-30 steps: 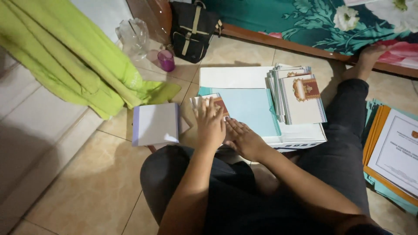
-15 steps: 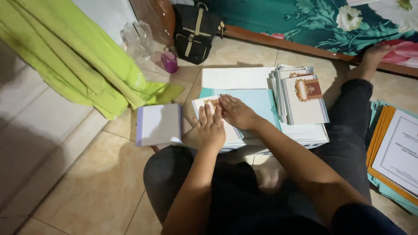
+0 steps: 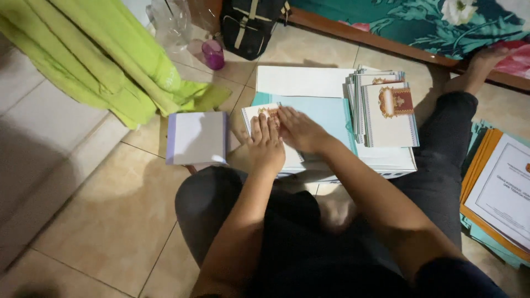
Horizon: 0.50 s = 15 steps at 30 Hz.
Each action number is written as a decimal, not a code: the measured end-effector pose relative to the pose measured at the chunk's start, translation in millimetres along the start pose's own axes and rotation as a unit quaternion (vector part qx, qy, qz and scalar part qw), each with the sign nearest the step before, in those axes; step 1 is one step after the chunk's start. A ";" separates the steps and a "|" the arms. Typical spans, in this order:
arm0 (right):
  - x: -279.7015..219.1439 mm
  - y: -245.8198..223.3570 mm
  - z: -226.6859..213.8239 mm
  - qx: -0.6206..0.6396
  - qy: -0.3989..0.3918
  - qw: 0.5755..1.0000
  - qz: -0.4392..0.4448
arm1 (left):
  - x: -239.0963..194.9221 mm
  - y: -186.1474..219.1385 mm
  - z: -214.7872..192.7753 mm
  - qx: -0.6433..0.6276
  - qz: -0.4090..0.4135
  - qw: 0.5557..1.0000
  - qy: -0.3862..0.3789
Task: Folding paper document covers and organizing them into a white box.
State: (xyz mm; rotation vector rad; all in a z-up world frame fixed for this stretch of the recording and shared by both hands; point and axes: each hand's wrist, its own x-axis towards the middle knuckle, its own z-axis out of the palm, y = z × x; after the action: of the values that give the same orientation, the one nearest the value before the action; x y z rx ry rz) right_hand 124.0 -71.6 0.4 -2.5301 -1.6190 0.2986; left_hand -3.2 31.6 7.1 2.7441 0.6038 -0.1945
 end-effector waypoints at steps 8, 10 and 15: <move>-33.5 6.1 43.4 -0.132 0.184 0.972 -0.069 | -1.1 3.2 -5.7 0.026 -0.009 0.999 -0.030; -83.0 -22.9 16.4 -0.089 0.047 0.994 -0.043 | -6.5 5.9 -15.4 0.006 -0.007 0.999 -0.030; -138.2 -51.7 -15.5 0.052 -0.004 0.998 -0.019 | -39.2 19.4 -70.4 -0.332 -0.225 0.898 0.178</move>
State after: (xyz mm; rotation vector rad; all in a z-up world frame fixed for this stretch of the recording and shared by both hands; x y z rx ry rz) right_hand 25.6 -175.4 40.1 -2.4231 -1.6075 0.3778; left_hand -25.8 23.8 86.5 1.9482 1.1529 0.3613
